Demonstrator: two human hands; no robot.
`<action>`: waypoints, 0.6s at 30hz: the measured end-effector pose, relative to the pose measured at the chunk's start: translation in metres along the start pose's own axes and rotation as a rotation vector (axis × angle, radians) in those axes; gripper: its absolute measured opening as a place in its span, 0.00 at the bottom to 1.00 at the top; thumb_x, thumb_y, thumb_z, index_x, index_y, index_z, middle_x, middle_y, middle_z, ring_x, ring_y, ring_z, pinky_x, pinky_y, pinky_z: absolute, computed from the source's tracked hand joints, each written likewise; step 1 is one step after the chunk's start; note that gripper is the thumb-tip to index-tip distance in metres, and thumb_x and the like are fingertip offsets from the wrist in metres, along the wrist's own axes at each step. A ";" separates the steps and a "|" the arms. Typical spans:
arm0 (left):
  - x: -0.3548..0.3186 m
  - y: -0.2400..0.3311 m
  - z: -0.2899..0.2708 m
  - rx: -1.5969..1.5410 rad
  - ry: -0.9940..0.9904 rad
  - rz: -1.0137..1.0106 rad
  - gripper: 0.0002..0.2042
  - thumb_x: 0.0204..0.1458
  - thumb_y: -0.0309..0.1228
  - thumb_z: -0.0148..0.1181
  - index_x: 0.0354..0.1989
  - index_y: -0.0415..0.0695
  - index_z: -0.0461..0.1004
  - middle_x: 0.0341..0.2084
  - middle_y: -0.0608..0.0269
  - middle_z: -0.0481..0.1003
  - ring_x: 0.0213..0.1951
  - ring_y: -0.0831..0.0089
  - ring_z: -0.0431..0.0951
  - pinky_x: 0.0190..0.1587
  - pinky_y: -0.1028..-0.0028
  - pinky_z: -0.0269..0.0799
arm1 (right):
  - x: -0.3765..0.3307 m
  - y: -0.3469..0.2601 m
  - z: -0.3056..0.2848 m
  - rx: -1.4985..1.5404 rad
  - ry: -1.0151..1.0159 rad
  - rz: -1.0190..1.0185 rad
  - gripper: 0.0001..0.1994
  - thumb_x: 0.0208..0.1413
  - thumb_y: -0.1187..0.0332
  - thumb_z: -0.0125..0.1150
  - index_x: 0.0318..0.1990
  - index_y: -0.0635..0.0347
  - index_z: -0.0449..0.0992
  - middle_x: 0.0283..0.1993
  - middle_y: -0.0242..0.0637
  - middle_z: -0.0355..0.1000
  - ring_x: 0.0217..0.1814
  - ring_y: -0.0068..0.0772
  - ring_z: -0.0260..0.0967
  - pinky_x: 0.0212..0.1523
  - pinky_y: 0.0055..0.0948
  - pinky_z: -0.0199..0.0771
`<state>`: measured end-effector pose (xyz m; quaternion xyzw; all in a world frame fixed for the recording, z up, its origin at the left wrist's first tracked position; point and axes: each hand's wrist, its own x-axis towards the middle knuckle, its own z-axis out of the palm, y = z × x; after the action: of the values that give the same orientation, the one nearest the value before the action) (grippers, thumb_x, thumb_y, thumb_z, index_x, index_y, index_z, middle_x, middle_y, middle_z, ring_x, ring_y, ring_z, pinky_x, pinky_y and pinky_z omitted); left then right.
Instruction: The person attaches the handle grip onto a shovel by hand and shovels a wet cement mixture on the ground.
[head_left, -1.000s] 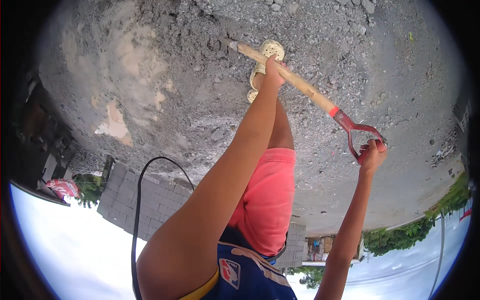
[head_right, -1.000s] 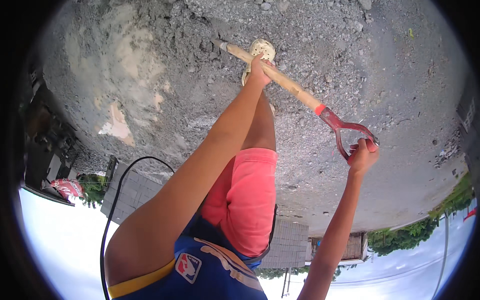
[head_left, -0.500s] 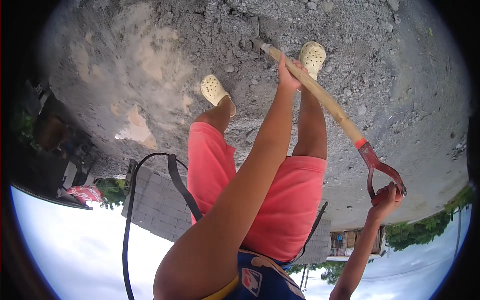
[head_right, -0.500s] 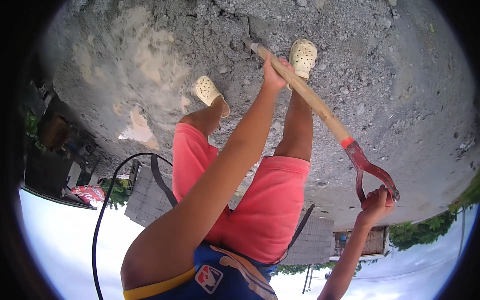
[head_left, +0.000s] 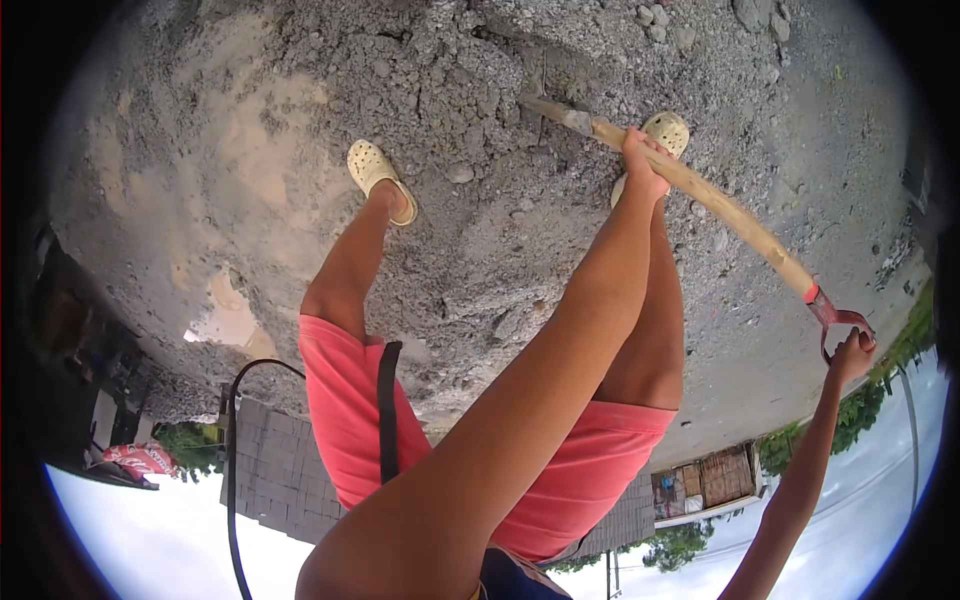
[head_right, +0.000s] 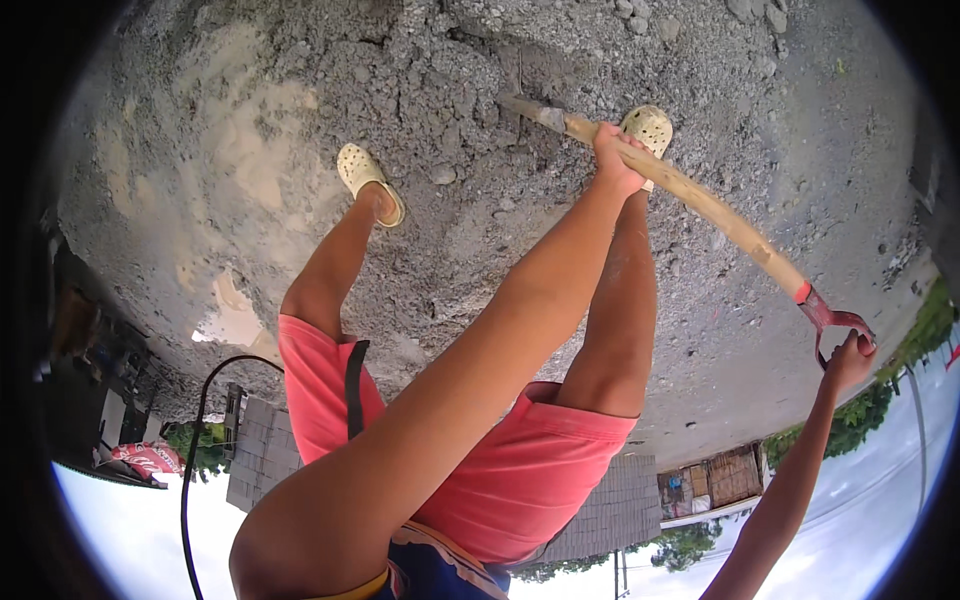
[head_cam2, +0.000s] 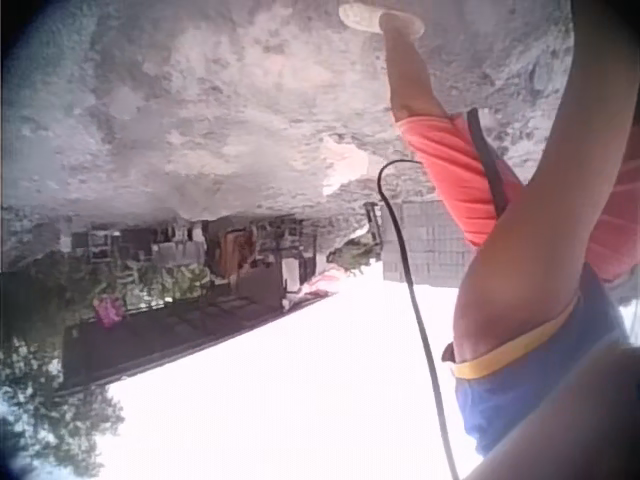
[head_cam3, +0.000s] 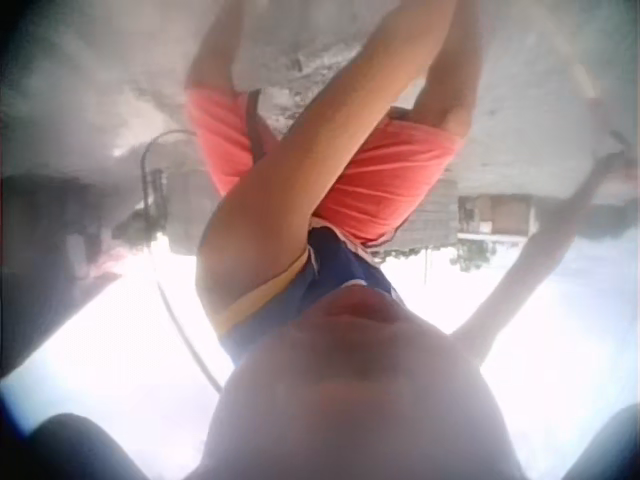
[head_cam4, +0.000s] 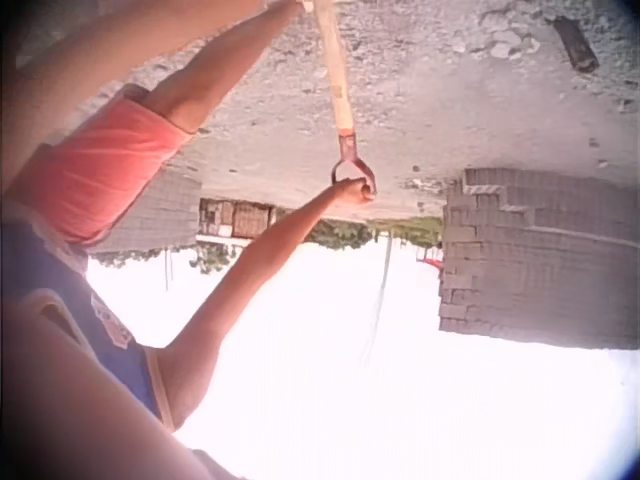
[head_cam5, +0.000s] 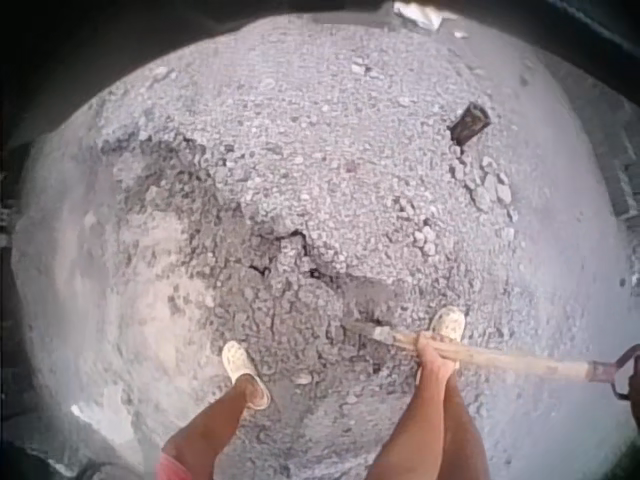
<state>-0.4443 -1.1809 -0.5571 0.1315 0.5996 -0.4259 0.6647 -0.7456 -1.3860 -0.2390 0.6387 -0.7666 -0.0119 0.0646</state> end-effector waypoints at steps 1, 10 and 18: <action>-0.001 -0.005 0.001 -0.010 0.007 -0.020 0.10 0.37 0.36 0.52 0.14 0.52 0.56 0.13 0.72 0.59 0.17 0.74 0.60 0.26 0.69 0.61 | -0.002 0.011 -0.004 -0.002 -0.017 -0.008 0.17 0.42 0.56 0.62 0.33 0.62 0.72 0.17 0.35 0.70 0.15 0.27 0.68 0.18 0.29 0.67; -0.037 -0.011 -0.037 0.149 0.075 -0.055 0.11 0.38 0.36 0.51 0.14 0.52 0.56 0.13 0.70 0.58 0.18 0.73 0.60 0.27 0.69 0.61 | -0.078 0.085 -0.011 0.294 -0.024 0.162 0.09 0.44 0.68 0.59 0.26 0.65 0.69 0.17 0.34 0.67 0.14 0.24 0.63 0.14 0.25 0.62; -0.074 0.000 -0.042 0.234 0.066 -0.020 0.11 0.39 0.36 0.51 0.15 0.51 0.55 0.13 0.70 0.57 0.18 0.73 0.59 0.28 0.69 0.61 | -0.100 0.106 -0.011 0.279 -0.122 0.285 0.08 0.46 0.68 0.58 0.26 0.62 0.69 0.17 0.33 0.66 0.14 0.22 0.62 0.14 0.25 0.60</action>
<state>-0.4673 -1.1219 -0.5000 0.2159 0.5687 -0.4950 0.6204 -0.8307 -1.2676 -0.2260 0.5245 -0.8460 0.0650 -0.0699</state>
